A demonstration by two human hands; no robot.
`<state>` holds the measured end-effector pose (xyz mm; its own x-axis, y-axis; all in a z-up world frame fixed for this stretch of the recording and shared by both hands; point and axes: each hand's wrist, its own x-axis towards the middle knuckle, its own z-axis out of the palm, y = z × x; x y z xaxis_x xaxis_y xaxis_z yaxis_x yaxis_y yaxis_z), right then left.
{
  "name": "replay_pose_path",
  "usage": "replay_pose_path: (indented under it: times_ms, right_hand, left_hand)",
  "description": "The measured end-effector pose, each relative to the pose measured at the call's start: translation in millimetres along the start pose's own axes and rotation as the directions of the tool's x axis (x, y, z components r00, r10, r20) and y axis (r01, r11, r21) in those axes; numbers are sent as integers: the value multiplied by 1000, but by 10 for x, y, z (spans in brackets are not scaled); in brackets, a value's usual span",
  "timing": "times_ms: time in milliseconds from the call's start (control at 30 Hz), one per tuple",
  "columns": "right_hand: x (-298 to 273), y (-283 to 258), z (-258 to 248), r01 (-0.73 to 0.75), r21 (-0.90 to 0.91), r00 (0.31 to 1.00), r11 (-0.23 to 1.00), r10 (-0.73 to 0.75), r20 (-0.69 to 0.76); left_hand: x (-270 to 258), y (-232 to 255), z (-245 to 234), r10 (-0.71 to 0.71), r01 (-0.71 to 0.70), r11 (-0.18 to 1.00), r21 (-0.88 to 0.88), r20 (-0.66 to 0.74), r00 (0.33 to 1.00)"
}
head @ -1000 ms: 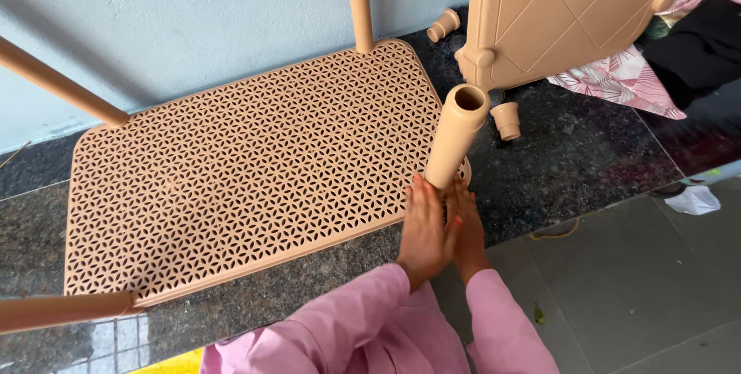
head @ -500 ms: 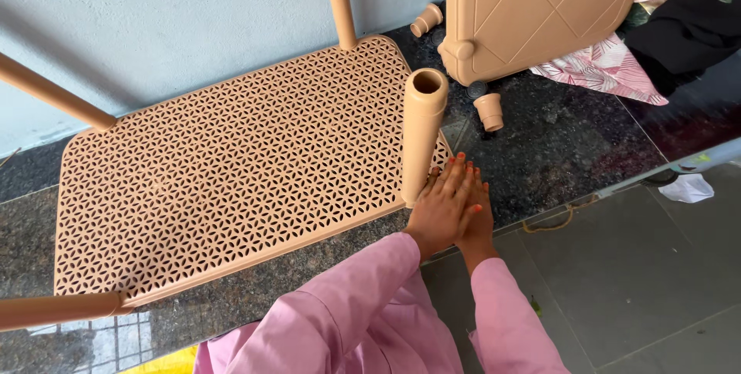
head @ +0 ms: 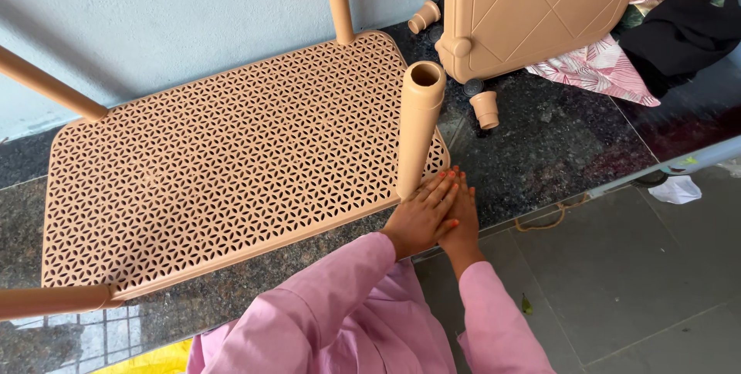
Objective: The person assembles a plastic table by inserting cylindrical legs into the perforated tabletop and then attaching the top surface. The person aligns and presses each leg into place, then secures the tabletop onto the legs.
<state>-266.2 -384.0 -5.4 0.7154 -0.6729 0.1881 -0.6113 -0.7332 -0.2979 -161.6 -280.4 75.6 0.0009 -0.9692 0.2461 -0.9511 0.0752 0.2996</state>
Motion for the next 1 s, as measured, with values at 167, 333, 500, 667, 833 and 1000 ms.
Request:
replay_pose_path:
  times_ms: [167,333,500,667,833,1000]
  right_hand:
    - [-19,-142,93,117,-133,989,984,-103,110]
    - [-18,-266,121,110,51,994,993,-110,3]
    - [47,-411,69,280,-451,960,847,-245,136]
    - [29,-586,44,325,-310,939,894,-343,-6]
    - [-7,-411,100,256,-453,967,854,-224,124]
    - [45,-87,24,158,-51,986,986,-160,-39]
  left_hand:
    - [-52,-46,-55,-3,4,999,-37,6,1000]
    - [-65,-44,-118,-13,15,999,-38,36,999]
    - [-142,-31,-93,-77,77,996,-37,3,997]
    - [-236,-43,-71,-108,110,993,30,-63,992]
    - [-167,-5,-78,-120,120,993,-2,-86,989]
    - [187,95,-92,-191,190,982,-15,-78,979]
